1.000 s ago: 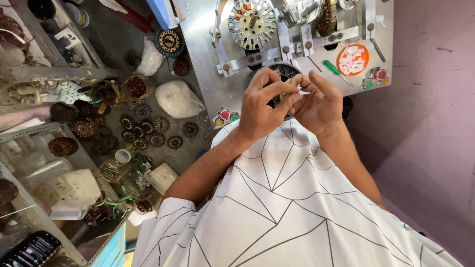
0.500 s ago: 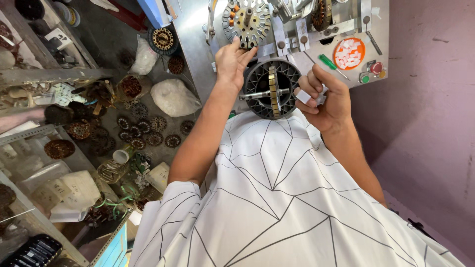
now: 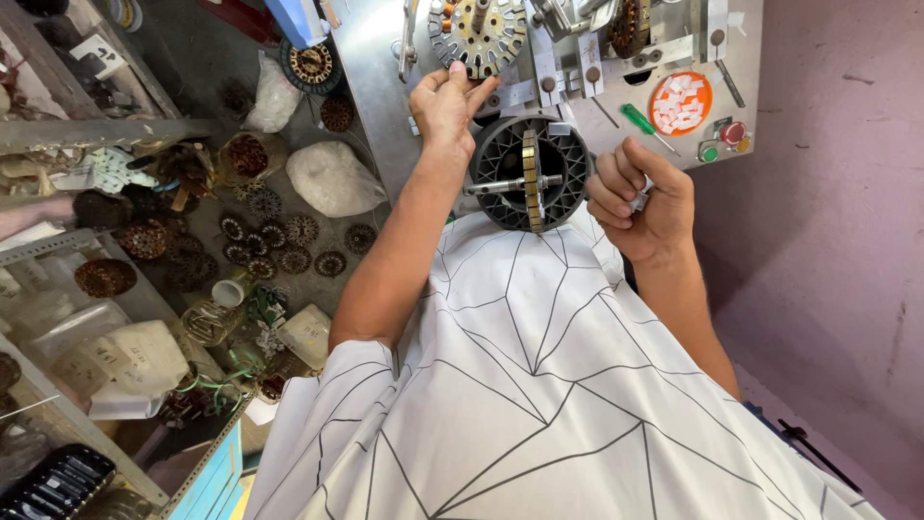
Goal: The person uses a screwdriver to adjust a circular metal component on a machine, then handles a cylindrical rotor with copper windings, inserting and securing a metal rod. They use shears to trim a wire and continue assembling the rotor with small metal pieces.
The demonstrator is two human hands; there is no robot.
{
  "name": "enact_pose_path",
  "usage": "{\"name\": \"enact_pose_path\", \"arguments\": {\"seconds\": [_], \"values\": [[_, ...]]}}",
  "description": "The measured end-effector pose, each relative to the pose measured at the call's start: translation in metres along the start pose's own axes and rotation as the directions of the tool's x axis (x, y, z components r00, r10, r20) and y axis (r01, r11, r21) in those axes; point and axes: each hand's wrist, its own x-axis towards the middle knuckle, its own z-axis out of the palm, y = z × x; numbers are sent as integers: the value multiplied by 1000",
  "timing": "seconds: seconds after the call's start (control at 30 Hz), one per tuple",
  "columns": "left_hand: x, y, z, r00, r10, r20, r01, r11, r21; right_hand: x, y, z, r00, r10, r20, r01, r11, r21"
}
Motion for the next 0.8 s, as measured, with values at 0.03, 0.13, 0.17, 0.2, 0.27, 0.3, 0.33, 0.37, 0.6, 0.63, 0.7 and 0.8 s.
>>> {"name": "enact_pose_path", "arguments": {"seconds": [0.03, 0.13, 0.17, 0.2, 0.27, 0.3, 0.33, 0.37, 0.6, 0.63, 0.7, 0.8], "values": [[0, 0, 0, 1000, 4, -2, -4, 1000, 1, -1, -1, -1, 1000, -12, -17, 11, 1000, -13], [3, -1, 1, 1000, 17, -4, -17, 1000, 6, -1, -2, -3, 997, -49, -56, 46, 997, -57], [4, 0, 1, 1000, 24, -4, -24, 1000, 7, 1, -1, -3, 996, -61, -64, 56, 996, -72], [4, 1, 2, 1000, 31, -5, -31, 999, 8, 4, 2, -3, 983, -166, -78, 146, 967, -209], [5, 2, 2, 999, 37, -17, -37, 999, 18, 14, 9, -2, 927, -370, -64, 299, 831, -469], [5, 1, 3, 999, 39, -19, -38, 999, 23, 20, 11, -2, 898, -438, -32, 313, 689, -654], [6, 1, 4, 999, 38, -18, -38, 999, 15, 27, 11, -1, 869, -495, 16, 305, 510, -804], [7, 2, 4, 999, 39, -18, -38, 999, 9, 33, 12, 0, 840, -537, 77, 279, 305, -910], [13, 1, 5, 997, 73, -4, -73, 997, -15, 65, 7, 8, 826, -408, 388, 243, -364, -899], [14, 1, 5, 997, 77, -4, -77, 997, -2, 67, 8, 8, 819, -397, 415, 259, -388, -884], [16, 0, 3, 996, 84, -3, -84, 996, 23, 71, 11, 4, 802, -399, 445, 283, -401, -871], [14, 1, 3, 992, 114, 62, -114, 993, 0, 73, 16, -6, 773, -451, 447, 312, -344, -886]]}}
